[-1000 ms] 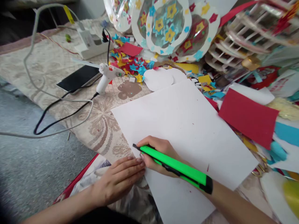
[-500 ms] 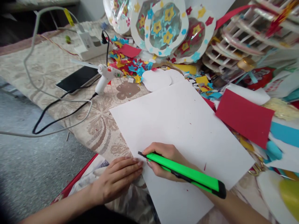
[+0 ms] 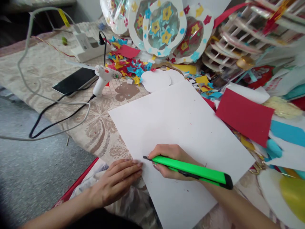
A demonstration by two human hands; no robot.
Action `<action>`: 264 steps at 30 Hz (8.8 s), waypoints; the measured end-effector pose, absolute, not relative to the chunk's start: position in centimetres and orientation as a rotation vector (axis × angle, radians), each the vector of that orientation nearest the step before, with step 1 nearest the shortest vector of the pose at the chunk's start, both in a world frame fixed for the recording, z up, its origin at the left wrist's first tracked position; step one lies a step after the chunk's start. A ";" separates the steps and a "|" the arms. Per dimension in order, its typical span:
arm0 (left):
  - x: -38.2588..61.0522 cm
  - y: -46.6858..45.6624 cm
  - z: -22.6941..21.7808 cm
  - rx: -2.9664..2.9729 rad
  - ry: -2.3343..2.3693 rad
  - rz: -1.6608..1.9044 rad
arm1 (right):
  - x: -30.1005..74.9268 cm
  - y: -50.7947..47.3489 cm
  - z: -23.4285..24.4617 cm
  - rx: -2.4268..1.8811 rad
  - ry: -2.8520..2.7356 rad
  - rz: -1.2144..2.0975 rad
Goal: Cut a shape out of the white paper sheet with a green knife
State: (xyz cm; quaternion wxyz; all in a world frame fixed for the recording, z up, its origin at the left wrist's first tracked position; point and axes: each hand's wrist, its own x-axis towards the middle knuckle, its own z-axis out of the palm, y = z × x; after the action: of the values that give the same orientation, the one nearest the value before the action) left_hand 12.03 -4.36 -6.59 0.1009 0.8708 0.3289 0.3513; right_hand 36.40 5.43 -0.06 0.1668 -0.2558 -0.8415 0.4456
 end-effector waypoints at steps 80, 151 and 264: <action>8.2 1.1 -4.6 2.464 1.309 1.037 | 39.0 7.1 -0.7 -0.862 -1.862 1.711; 9.7 4.5 -4.0 2.460 1.455 0.748 | 35.7 5.6 -0.7 -0.822 -2.258 1.461; 9.2 4.8 -4.3 2.537 1.426 0.733 | 44.0 15.2 0.9 -0.497 -2.306 2.117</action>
State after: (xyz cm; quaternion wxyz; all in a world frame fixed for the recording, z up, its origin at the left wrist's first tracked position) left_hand 9.20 4.82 -4.25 0.0701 0.8433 0.4739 0.2437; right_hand 44.00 15.16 0.91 -0.0140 -0.1569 -0.7274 0.6679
